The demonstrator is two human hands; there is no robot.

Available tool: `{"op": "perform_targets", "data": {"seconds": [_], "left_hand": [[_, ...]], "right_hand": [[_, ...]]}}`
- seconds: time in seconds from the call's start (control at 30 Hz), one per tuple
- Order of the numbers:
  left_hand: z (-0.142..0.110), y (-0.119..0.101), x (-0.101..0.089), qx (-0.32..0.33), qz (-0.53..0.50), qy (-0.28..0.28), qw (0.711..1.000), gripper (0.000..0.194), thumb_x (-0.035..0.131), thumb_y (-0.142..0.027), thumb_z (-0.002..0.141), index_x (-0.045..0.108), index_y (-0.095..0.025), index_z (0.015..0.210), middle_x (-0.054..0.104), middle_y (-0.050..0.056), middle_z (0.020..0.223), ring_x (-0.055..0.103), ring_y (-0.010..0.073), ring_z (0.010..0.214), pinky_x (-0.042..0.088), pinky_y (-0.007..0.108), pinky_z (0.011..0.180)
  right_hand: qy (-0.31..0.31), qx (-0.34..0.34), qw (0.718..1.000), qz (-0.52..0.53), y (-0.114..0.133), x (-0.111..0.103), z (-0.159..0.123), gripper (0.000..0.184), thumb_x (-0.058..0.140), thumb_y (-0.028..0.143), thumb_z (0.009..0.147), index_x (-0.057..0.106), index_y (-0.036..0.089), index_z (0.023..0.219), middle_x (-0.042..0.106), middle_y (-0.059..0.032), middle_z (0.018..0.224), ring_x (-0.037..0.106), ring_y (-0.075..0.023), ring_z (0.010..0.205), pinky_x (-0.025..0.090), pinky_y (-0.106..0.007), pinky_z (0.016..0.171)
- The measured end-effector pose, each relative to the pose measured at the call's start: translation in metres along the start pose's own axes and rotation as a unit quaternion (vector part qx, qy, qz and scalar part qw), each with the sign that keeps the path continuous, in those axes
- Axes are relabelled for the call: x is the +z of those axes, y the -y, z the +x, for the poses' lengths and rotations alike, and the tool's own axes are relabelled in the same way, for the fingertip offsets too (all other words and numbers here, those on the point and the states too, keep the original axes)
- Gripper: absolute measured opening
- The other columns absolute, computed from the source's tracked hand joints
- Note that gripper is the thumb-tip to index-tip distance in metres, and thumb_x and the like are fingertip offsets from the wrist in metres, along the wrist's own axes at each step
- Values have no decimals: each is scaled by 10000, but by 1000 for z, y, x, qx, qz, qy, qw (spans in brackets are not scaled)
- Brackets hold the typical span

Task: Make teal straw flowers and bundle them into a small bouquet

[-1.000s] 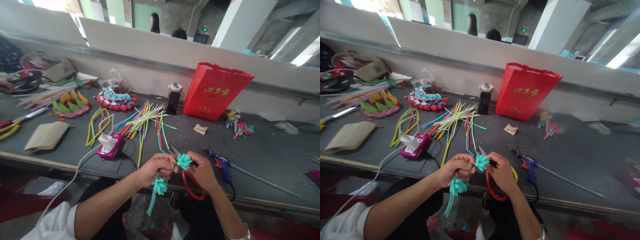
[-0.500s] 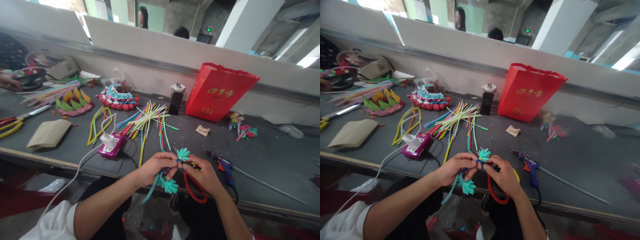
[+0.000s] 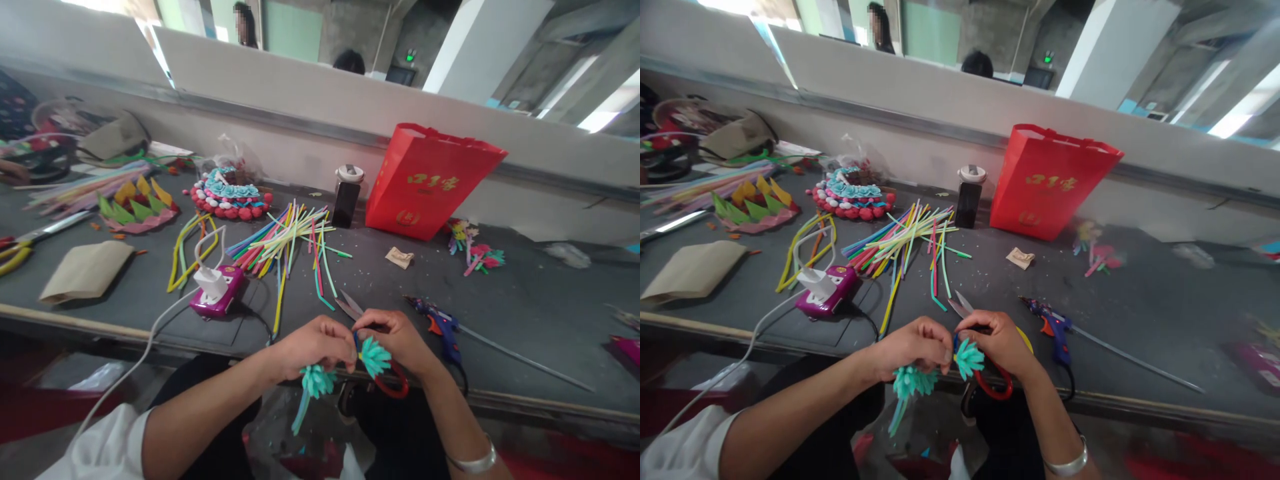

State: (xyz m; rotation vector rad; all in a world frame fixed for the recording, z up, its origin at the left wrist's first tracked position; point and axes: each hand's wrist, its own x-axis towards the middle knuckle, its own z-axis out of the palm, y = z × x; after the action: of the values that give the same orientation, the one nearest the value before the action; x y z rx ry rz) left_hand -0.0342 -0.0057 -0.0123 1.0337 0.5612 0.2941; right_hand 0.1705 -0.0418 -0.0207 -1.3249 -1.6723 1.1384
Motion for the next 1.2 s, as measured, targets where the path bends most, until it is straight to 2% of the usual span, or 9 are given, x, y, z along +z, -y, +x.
{"op": "perform_targets", "data": {"seconds": [0.13, 0.3, 0.4, 0.5, 0.67, 0.83, 0.97, 1.07, 1.2], "left_hand": [[5, 12, 7, -9, 67, -16, 998, 85, 620, -189, 613, 654, -134, 557, 500, -43, 439, 310, 59, 389, 183, 225, 405], [12, 14, 9, 30, 113, -115, 986, 121, 572, -194, 618, 614, -142, 517, 480, -48, 455, 336, 66, 432, 212, 222, 433], [16, 14, 5, 62, 70, -171, 981, 141, 565, -202, 631, 629, -135, 524, 492, -38, 458, 330, 61, 420, 191, 225, 425], [19, 13, 0, 86, -38, -185, 978, 122, 592, -192, 639, 648, -128, 550, 434, -54, 403, 312, 58, 381, 210, 221, 415], [17, 8, -6, 122, -196, -122, 965, 119, 650, -199, 695, 668, -121, 607, 288, -99, 378, 250, 49, 353, 252, 208, 398], [9, 6, -4, 119, -242, -3, 963, 135, 633, -174, 733, 669, -111, 619, 244, -112, 382, 179, 32, 338, 209, 195, 378], [4, 7, -3, 65, -203, 61, 975, 122, 647, -172, 708, 682, -93, 621, 276, -105, 362, 187, 33, 322, 189, 203, 368], [2, 7, -1, 8, -136, 68, 988, 117, 674, -190, 672, 688, -95, 605, 334, -88, 339, 225, 40, 311, 192, 212, 365], [3, 6, 1, -46, -19, 46, 998, 73, 661, -177, 607, 684, -117, 573, 572, -12, 451, 337, 57, 345, 213, 223, 371]], "right_hand": [[-2, -44, 998, -51, 6, -8, -1, 140, 724, 313, 819, 727, 186, 758, 648, 5, 717, 597, -138, 667, 442, -240, 634], [-65, -145, 980, -119, 24, -6, -9, 99, 686, 246, 862, 713, 208, 774, 657, -14, 727, 601, -165, 722, 456, -290, 689], [-92, -189, 967, -145, 32, -2, -15, 95, 662, 207, 877, 705, 223, 794, 657, -18, 723, 589, -176, 732, 464, -311, 698], [-99, -210, 960, -160, 34, 2, -18, 102, 647, 175, 882, 700, 225, 811, 652, -17, 724, 585, -173, 730, 465, -313, 705], [-107, -176, 964, -166, 28, 8, -18, 109, 636, 182, 885, 687, 221, 796, 633, -11, 709, 581, -170, 720, 455, -302, 709], [-121, -124, 978, -117, 16, 11, -10, 146, 648, 245, 868, 666, 205, 729, 604, -2, 692, 563, -153, 666, 438, -256, 633], [-97, -96, 988, -78, 11, 6, -6, 154, 663, 287, 856, 691, 195, 735, 625, 3, 693, 561, -140, 641, 425, -241, 612], [-75, -87, 991, -66, 11, 2, -5, 132, 690, 299, 848, 726, 198, 771, 650, -7, 720, 588, -147, 665, 435, -250, 623], [-43, -113, 988, -101, 14, -3, -4, 111, 714, 303, 839, 742, 213, 780, 669, -18, 745, 615, -162, 710, 461, -275, 663]]}}
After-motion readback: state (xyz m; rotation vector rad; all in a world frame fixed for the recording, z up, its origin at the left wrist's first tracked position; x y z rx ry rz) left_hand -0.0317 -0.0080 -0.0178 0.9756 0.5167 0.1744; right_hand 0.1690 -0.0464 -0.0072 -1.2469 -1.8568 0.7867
